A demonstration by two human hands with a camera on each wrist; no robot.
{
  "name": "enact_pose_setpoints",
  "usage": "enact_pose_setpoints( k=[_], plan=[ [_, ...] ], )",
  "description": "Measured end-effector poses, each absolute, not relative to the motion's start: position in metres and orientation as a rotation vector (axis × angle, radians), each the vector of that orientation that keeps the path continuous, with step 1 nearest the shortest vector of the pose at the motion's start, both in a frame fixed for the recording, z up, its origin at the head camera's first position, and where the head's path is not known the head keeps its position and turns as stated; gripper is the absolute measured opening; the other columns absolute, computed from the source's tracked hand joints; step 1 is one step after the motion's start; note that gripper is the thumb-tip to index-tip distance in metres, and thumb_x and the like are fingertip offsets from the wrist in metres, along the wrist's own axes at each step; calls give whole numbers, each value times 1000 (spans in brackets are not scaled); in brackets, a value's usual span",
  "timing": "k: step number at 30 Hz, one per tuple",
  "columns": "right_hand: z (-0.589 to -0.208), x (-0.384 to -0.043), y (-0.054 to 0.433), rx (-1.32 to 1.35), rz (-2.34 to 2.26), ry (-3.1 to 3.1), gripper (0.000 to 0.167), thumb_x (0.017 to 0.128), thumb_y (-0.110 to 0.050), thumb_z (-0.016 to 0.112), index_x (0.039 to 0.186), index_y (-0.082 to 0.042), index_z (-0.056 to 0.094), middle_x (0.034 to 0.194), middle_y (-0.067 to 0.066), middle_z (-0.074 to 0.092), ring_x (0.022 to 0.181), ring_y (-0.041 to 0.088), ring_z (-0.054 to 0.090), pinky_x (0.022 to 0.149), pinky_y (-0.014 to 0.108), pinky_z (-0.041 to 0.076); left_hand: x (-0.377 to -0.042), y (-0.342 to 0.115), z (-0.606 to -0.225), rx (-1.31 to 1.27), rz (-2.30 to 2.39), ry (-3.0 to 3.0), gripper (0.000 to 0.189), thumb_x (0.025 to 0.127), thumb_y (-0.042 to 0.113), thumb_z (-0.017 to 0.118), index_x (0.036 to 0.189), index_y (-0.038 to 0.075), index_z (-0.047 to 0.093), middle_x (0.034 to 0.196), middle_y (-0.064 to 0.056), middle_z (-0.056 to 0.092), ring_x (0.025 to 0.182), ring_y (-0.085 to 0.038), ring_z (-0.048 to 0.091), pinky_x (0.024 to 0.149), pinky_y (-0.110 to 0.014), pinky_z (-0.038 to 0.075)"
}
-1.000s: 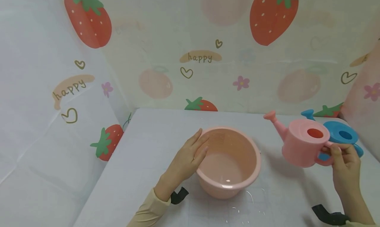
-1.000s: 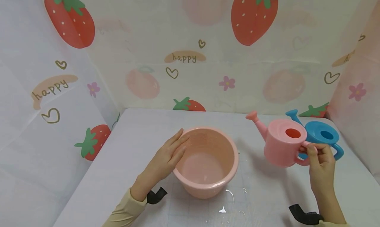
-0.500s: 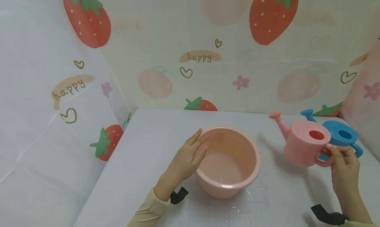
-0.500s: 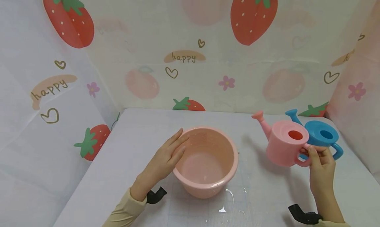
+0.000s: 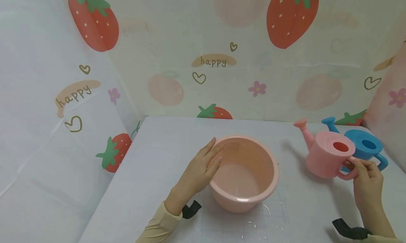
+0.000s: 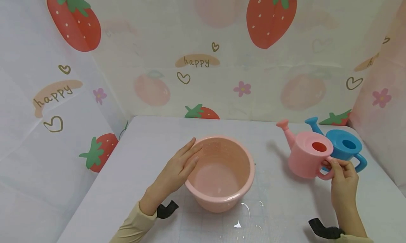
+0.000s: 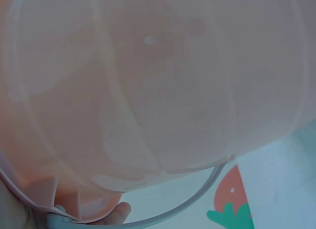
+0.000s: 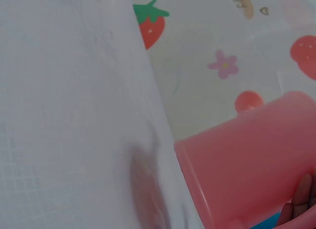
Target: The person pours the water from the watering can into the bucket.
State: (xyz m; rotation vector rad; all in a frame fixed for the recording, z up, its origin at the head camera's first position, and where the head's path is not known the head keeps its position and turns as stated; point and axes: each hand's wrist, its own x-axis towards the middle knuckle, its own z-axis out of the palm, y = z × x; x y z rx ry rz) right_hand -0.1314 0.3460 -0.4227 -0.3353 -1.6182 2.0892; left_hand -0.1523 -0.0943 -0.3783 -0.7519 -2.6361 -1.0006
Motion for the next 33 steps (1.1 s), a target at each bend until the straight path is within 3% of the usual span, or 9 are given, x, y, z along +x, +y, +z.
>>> enact_pose_setpoints(
  k=[8,22,33],
  plan=[
    [-433,-135,352,-370,2143,-1567,23,89,-24,60,104,-7,52,98,-3,62,90,5,60,74,11,48,-153,-95,-378,-747,-999,-2636,46,98,42,37,139,21,44,150,-4,30,134,-21,34,103,-45,37],
    [-486,-152,388,-280,2112,-1547,27,89,-22,60,110,-6,52,104,1,62,95,8,61,77,12,49,-153,-94,-379,-749,-1001,-2642,47,98,43,36,139,21,44,151,-4,29,135,-22,33,104,-45,36],
    [-450,-137,362,-403,2195,-1499,25,88,-22,62,105,-8,51,96,-3,63,88,4,60,73,10,49,-153,-94,-379,-740,-995,-2651,47,98,44,36,138,20,45,151,-3,29,135,-20,33,104,-44,36]
  ],
)
